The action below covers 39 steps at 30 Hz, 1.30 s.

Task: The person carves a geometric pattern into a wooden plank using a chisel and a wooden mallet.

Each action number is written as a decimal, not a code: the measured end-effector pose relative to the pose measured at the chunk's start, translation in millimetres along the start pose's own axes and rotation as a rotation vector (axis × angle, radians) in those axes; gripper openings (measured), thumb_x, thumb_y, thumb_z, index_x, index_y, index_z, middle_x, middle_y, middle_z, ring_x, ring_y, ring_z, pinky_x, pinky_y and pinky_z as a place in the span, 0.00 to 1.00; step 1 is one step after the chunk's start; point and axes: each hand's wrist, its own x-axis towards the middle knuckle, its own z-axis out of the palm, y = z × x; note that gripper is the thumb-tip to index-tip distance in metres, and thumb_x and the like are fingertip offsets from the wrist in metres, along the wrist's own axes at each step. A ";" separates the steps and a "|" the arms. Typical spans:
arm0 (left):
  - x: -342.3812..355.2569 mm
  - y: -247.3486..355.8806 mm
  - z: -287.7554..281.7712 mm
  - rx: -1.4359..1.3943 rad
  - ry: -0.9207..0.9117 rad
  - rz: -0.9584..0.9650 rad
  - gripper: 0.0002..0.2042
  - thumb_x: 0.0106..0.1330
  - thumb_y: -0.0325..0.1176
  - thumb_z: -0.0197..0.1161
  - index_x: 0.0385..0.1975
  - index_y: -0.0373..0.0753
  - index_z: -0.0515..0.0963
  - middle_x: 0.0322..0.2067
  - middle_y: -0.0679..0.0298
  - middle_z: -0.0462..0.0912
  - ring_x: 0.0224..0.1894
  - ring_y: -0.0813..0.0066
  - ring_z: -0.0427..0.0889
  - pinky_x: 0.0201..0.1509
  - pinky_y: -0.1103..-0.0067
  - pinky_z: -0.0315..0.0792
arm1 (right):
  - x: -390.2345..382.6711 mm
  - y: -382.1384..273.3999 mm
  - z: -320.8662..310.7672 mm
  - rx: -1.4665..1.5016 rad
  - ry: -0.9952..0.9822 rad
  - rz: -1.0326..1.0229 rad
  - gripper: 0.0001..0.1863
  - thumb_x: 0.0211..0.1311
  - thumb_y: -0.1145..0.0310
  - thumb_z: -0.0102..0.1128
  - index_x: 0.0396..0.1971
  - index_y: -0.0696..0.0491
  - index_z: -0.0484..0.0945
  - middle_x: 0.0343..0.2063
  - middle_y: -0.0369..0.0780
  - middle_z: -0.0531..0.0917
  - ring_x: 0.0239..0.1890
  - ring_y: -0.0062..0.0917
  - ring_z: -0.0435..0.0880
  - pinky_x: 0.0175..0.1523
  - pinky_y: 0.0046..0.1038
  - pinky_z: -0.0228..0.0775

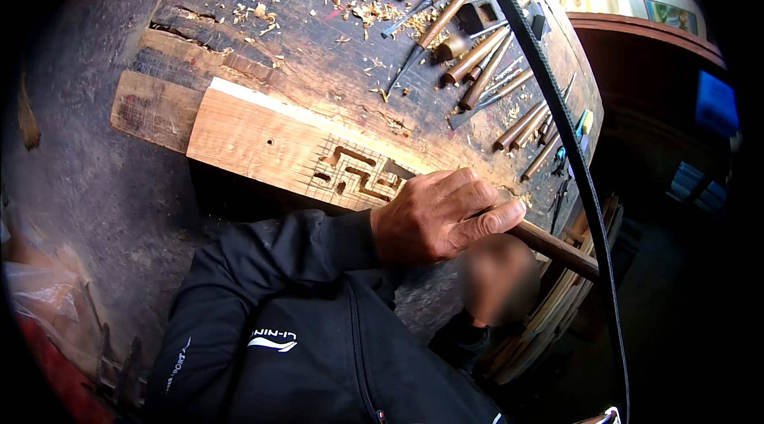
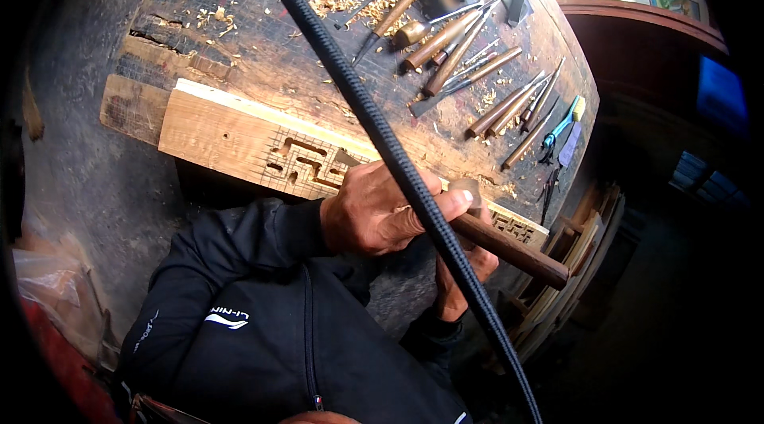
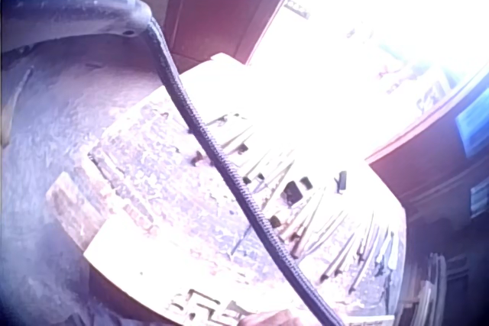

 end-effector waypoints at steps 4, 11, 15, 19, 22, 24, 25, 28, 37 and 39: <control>1.2 -0.5 -3.8 -0.037 0.040 -0.006 0.28 0.63 0.26 0.77 0.66 0.42 0.86 0.43 0.60 0.88 0.39 0.60 0.90 0.39 0.66 0.87 | 23.2 15.1 -34.4 0.128 0.176 -0.284 0.16 0.72 0.65 0.71 0.53 0.57 0.82 0.40 0.44 0.86 0.35 0.36 0.85 0.39 0.40 0.79; 1.9 -3.4 -6.2 -0.190 0.118 -0.025 0.27 0.65 0.22 0.74 0.66 0.41 0.85 0.41 0.63 0.88 0.32 0.71 0.88 0.32 0.72 0.83 | 69.9 -5.8 -134.0 0.159 0.633 -0.408 0.39 0.68 0.70 0.80 0.74 0.61 0.68 0.54 0.53 0.87 0.52 0.37 0.92 0.55 0.34 0.94; 1.1 0.6 -14.0 -0.332 0.071 -0.086 0.26 0.68 0.20 0.72 0.68 0.39 0.83 0.40 0.63 0.87 0.23 0.83 0.82 0.25 0.78 0.78 | 79.2 -54.0 -135.0 0.142 0.537 -0.414 0.29 0.67 0.71 0.80 0.63 0.63 0.78 0.52 0.52 0.89 0.51 0.37 0.93 0.52 0.36 0.91; 3.8 0.6 -22.5 -0.275 0.090 -0.063 0.24 0.69 0.22 0.72 0.66 0.35 0.82 0.40 0.60 0.87 0.23 0.78 0.82 0.26 0.76 0.79 | 86.8 -60.7 -128.6 -0.056 0.474 -0.500 0.29 0.66 0.71 0.81 0.64 0.62 0.79 0.54 0.50 0.89 0.53 0.36 0.93 0.55 0.36 0.90; 14.2 -1.2 -16.0 -0.110 0.235 0.026 0.23 0.69 0.25 0.73 0.64 0.32 0.81 0.40 0.56 0.87 0.26 0.70 0.84 0.28 0.73 0.80 | 91.4 -73.2 -131.2 -0.240 0.478 -0.585 0.30 0.66 0.70 0.82 0.64 0.61 0.80 0.56 0.49 0.90 0.55 0.36 0.93 0.57 0.36 0.90; 23.2 4.6 -22.6 -0.107 0.230 0.009 0.23 0.69 0.28 0.74 0.62 0.31 0.80 0.40 0.54 0.87 0.29 0.65 0.86 0.30 0.70 0.81 | 94.3 -80.3 -135.2 -0.417 0.487 -0.652 0.30 0.66 0.70 0.82 0.65 0.61 0.80 0.57 0.48 0.90 0.57 0.35 0.93 0.59 0.36 0.90; 26.6 7.9 -26.2 -0.138 0.199 -0.021 0.22 0.69 0.29 0.74 0.62 0.31 0.80 0.39 0.53 0.87 0.30 0.62 0.87 0.30 0.68 0.81 | 95.4 -82.1 -137.3 -0.498 0.493 -0.682 0.30 0.66 0.70 0.82 0.65 0.61 0.81 0.57 0.48 0.90 0.57 0.35 0.93 0.59 0.36 0.90; 19.8 1.1 -22.8 -0.097 0.135 -0.009 0.23 0.72 0.39 0.74 0.61 0.34 0.77 0.38 0.57 0.83 0.35 0.62 0.87 0.33 0.69 0.81 | 97.8 -85.8 -139.9 -0.559 0.500 -0.715 0.31 0.65 0.69 0.83 0.65 0.60 0.81 0.59 0.47 0.90 0.59 0.34 0.93 0.62 0.36 0.89; 20.0 -0.3 -28.1 -0.137 0.162 -0.009 0.22 0.70 0.36 0.75 0.58 0.34 0.78 0.36 0.58 0.83 0.34 0.60 0.87 0.32 0.68 0.80 | 89.5 -77.4 -146.6 -0.589 0.543 -0.667 0.29 0.71 0.64 0.79 0.66 0.59 0.80 0.60 0.49 0.88 0.61 0.34 0.91 0.65 0.35 0.84; 20.2 -0.7 -32.6 -0.141 0.139 -0.003 0.22 0.70 0.35 0.76 0.59 0.33 0.78 0.36 0.58 0.83 0.34 0.60 0.87 0.33 0.67 0.81 | 94.0 -66.3 -156.8 -0.888 0.602 -0.696 0.29 0.73 0.61 0.77 0.67 0.59 0.80 0.61 0.49 0.88 0.62 0.33 0.90 0.67 0.33 0.82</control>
